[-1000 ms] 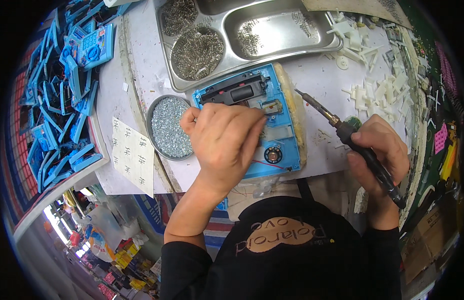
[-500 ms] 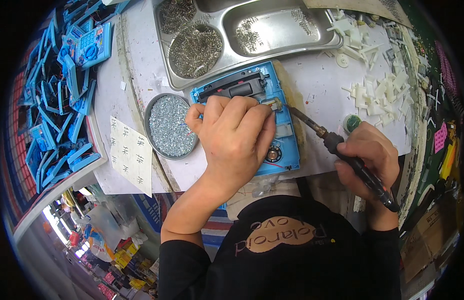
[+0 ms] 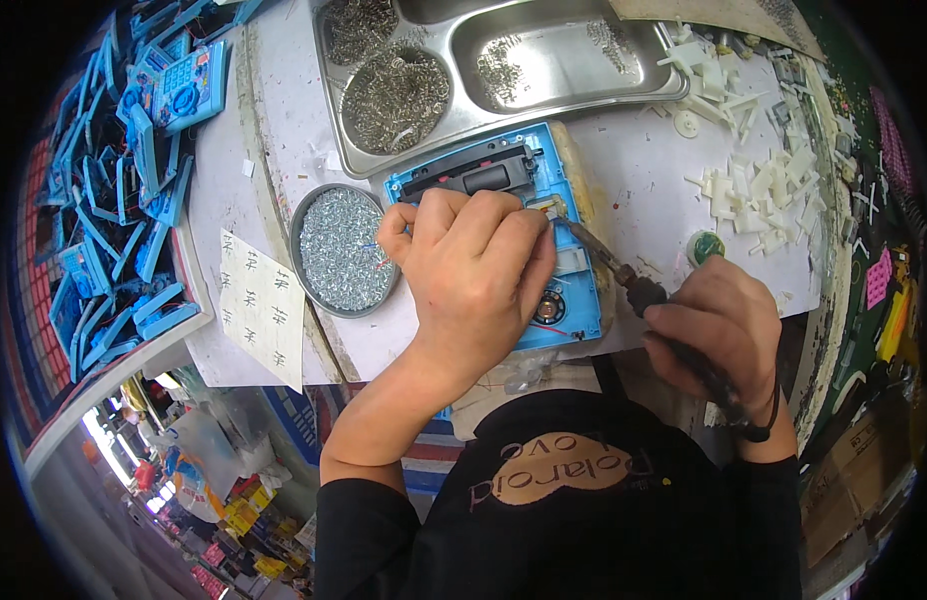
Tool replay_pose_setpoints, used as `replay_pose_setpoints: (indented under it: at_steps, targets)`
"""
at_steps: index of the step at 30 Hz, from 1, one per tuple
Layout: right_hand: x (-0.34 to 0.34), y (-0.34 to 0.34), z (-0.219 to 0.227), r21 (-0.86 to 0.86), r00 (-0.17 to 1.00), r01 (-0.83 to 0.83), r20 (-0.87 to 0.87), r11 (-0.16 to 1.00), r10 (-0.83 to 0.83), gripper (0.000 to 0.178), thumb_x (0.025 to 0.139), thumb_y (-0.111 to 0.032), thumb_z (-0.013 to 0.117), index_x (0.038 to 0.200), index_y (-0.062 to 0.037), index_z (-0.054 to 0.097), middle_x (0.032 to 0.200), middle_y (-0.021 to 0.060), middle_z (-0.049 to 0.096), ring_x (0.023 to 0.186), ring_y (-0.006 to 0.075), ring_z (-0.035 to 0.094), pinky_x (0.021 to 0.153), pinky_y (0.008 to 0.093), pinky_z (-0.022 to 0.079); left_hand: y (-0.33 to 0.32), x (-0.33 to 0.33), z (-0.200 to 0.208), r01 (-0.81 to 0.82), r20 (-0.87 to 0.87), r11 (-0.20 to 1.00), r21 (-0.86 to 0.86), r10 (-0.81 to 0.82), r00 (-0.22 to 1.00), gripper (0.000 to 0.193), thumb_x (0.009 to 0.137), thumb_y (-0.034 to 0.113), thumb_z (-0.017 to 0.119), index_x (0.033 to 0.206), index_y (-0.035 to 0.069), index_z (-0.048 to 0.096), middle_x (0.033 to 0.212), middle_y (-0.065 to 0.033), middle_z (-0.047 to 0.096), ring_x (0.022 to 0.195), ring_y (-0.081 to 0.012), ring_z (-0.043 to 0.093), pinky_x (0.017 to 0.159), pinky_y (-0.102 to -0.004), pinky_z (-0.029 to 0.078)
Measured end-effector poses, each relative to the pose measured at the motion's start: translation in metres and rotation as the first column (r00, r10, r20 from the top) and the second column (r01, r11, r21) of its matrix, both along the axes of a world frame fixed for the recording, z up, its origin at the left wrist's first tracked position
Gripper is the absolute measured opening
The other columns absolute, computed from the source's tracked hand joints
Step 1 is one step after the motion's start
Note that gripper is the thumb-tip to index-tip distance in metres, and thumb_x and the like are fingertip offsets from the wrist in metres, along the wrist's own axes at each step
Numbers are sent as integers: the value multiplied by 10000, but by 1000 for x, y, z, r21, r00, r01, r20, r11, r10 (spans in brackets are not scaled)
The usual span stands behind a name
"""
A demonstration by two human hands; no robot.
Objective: Assemble a blue electronic toy by soldering internal components and fastening screws.
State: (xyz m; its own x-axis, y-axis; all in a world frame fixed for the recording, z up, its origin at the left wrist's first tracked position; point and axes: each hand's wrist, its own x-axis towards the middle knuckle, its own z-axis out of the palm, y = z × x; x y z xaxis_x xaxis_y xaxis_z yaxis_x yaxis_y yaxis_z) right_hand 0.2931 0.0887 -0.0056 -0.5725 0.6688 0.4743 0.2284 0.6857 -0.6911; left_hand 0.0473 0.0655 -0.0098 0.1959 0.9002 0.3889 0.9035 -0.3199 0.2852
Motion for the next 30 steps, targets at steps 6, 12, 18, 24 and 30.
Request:
replay_pose_setpoints:
  at_steps: [6,12,18,24,30]
  targets:
    - [0,-1,1,65,1000,10,11,998,-10,407,655,20,825,1035,-80,719,747,33,614,599,210,583,501,306,443,3,0,-8,19,49,998,55,-21,999,158,740,130,795,840,144,673,863,38,604,821,-185,537,836,-415,283]
    - [8,0,9,-10,999,52,-4,999,-52,386,671,18,826,1021,-87,699,752,45,625,602,217,582,514,317,447,1,0,-7,16,40,998,56,-19,999,158,735,134,796,840,147,679,872,39,604,830,-183,540,841,-417,283]
    - [7,0,9,-6,996,82,-32,997,-82,396,676,18,830,1030,-89,688,738,44,624,602,219,580,514,316,440,0,0,-6,9,23,998,69,-11,1000,157,724,133,794,836,147,685,880,39,606,832,-180,543,842,-412,280]
    - [9,0,8,-6,996,85,-38,996,-85,407,673,29,828,1037,-83,685,728,47,621,601,217,575,513,317,435,-1,-1,-3,15,0,999,44,-15,1000,186,731,116,832,869,133,708,913,13,650,861,-191,577,847,-395,312]
    - [10,0,10,-3,996,83,-32,997,-84,399,673,33,828,1029,-75,684,725,48,621,601,220,573,514,316,433,-1,-1,-3,15,6,998,63,-15,1000,184,735,115,837,869,131,711,904,16,656,860,-188,581,848,-393,313]
